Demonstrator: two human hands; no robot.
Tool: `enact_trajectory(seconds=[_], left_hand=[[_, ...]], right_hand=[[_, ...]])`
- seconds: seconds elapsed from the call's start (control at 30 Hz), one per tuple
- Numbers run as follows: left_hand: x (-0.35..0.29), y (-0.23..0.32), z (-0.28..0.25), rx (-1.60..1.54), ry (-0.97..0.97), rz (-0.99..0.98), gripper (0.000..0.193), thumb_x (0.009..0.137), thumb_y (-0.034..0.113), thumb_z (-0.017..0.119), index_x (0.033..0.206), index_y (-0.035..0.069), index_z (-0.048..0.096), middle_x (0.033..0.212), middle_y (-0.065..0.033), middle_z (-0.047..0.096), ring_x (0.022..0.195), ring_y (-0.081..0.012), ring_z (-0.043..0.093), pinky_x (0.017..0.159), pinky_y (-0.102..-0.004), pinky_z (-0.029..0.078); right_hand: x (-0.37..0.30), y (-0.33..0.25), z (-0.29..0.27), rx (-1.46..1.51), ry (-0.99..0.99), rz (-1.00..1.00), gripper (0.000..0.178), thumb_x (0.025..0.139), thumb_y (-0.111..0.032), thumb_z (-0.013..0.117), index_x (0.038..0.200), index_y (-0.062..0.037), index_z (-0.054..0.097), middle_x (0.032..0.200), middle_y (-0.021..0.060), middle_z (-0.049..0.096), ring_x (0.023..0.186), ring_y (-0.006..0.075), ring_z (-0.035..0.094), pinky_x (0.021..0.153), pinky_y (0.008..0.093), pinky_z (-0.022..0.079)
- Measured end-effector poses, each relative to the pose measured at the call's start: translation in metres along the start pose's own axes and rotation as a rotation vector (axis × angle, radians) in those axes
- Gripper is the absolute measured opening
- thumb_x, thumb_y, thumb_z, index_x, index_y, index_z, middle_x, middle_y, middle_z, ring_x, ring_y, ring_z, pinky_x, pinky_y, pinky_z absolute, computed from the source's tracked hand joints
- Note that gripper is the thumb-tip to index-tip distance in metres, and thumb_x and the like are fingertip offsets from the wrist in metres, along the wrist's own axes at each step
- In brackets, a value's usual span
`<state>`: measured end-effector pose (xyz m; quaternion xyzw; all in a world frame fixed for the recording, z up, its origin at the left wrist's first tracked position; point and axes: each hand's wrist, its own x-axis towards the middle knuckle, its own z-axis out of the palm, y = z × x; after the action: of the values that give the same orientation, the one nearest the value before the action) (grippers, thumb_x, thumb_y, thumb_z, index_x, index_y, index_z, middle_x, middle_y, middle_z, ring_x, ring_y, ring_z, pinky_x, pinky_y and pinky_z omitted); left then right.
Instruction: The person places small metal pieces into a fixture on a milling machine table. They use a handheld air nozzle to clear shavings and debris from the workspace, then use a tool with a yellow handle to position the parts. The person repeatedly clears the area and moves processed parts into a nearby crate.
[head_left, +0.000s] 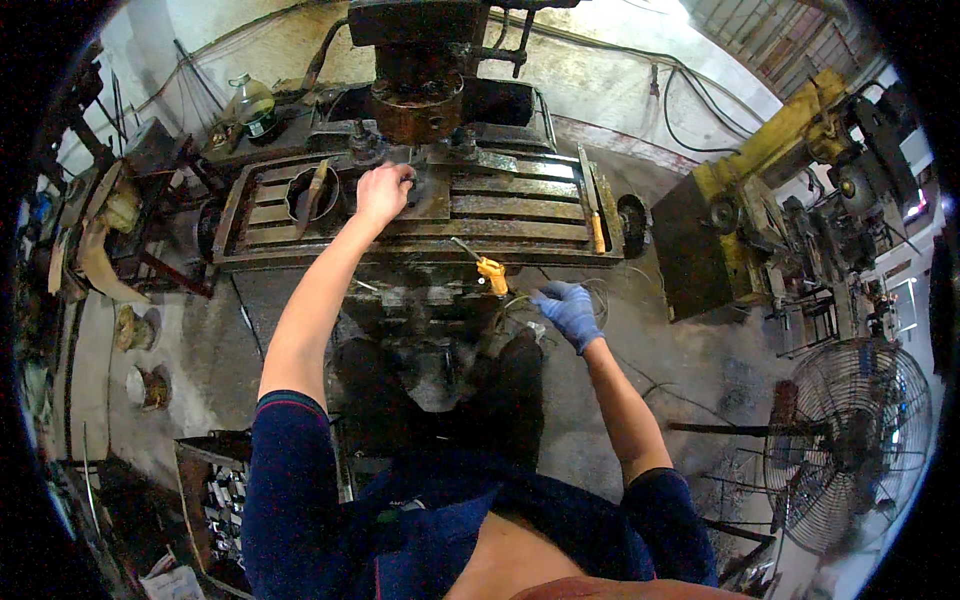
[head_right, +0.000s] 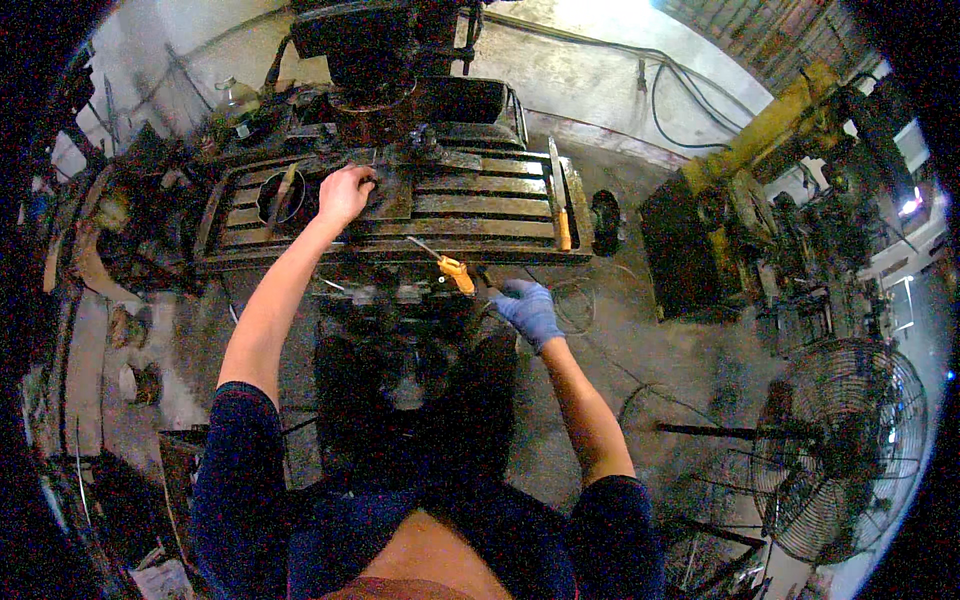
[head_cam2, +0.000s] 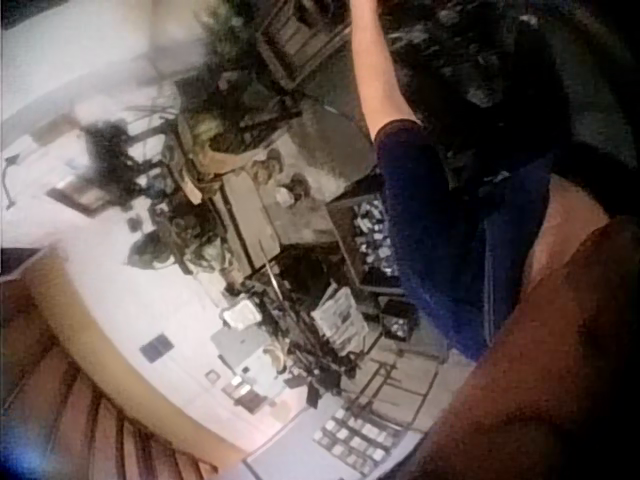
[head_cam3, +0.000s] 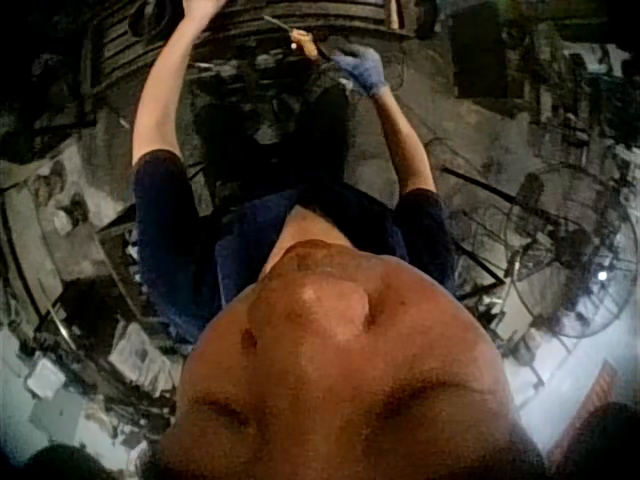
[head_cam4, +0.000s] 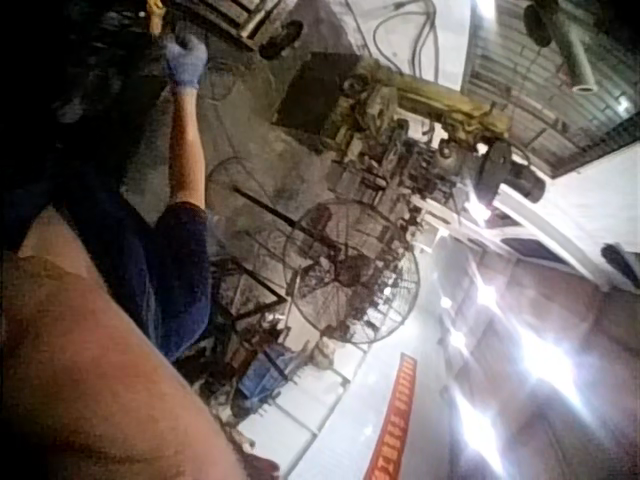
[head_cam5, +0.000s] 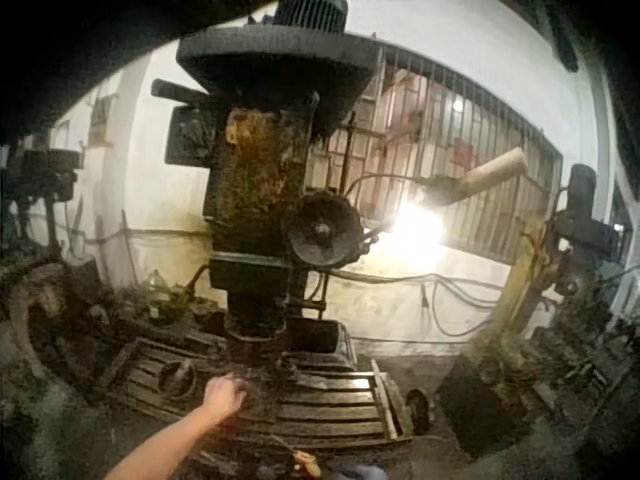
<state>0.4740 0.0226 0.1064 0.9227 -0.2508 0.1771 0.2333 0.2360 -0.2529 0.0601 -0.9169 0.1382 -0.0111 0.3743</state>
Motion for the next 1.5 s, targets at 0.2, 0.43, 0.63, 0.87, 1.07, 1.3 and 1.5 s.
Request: enact_trajectory(seconds=[0.2,0.43,0.63,0.87,1.07,1.3,1.5], left_hand=[[0.018,-0.005,0.02,-0.012,0.045,0.02,0.019,0.073,0.019,0.062,0.09,0.011,0.064,0.082,-0.011,0.062,0.076,-0.0292,0.06,0.068,-0.039,0.048],[0.022,0.01,0.015,0.123,0.001,-0.286,0.029,0.073,0.026,0.063,0.092,0.006,0.056,0.079,-0.015,0.062,0.076,-0.0319,0.06,0.064,-0.042,0.048],[0.025,-0.003,0.014,-0.005,0.037,-0.317,0.035,0.07,0.03,0.066,0.089,0.003,0.053,0.076,-0.017,0.062,0.075,-0.0332,0.061,0.063,-0.0433,0.049],[0.029,-0.006,0.016,0.044,-0.021,-0.354,0.035,0.07,0.032,0.066,0.087,0.003,0.054,0.076,-0.0161,0.062,0.075,-0.0329,0.061,0.065,-0.0433,0.049],[0.033,0.005,0.02,0.033,-0.01,-0.315,0.037,0.07,0.034,0.067,0.085,0.003,0.055,0.075,-0.0161,0.062,0.075,-0.0326,0.061,0.065,-0.0424,0.049],[0.029,-0.002,0.016,0.064,0.019,-0.332,0.038,0.07,0.035,0.068,0.084,0.002,0.056,0.074,-0.0157,0.062,0.073,-0.0318,0.061,0.063,-0.0414,0.049],[0.028,-0.012,0.027,0.064,0.104,-0.304,0.043,0.065,0.041,0.069,0.07,0.001,0.056,0.072,-0.0177,0.06,0.071,-0.0338,0.06,0.061,-0.042,0.048]], right_hand=[[-0.028,0.007,-0.026,0.252,0.071,0.021,0.031,0.071,-0.023,0.07,0.089,0.0015,0.064,0.076,0.0114,0.065,0.068,0.0166,0.06,0.064,0.0284,0.048],[-0.021,-0.048,-0.094,0.134,0.239,-0.073,0.025,0.073,-0.021,0.067,0.087,-0.0002,0.065,0.075,0.0089,0.065,0.068,0.0122,0.057,0.063,0.0271,0.046],[0.045,-0.145,-0.257,-0.21,0.783,-0.71,0.018,0.078,-0.017,0.059,0.088,-0.0023,0.063,0.09,0.0076,0.062,0.085,0.0183,0.057,0.081,0.0299,0.044],[0.019,-0.301,-0.314,0.213,0.883,-1.155,0.033,0.085,-0.022,0.044,0.109,-0.0011,0.053,0.11,0.0163,0.055,0.11,0.0281,0.047,0.099,0.0462,0.031],[-0.011,-0.229,-0.265,0.383,0.925,-1.007,0.031,0.087,-0.026,0.043,0.095,0.0013,0.055,0.098,0.0153,0.057,0.102,0.0306,0.051,0.096,0.0445,0.034],[-0.013,-0.195,-0.192,0.32,1.104,-0.892,0.031,0.086,-0.027,0.044,0.081,0.0016,0.055,0.084,0.0122,0.056,0.092,0.0288,0.055,0.09,0.0424,0.036],[-0.008,-0.191,-0.195,0.352,1.053,-0.917,0.017,0.083,-0.017,0.048,0.086,-0.0018,0.054,0.083,0.0109,0.057,0.088,0.0264,0.055,0.086,0.0417,0.037]])
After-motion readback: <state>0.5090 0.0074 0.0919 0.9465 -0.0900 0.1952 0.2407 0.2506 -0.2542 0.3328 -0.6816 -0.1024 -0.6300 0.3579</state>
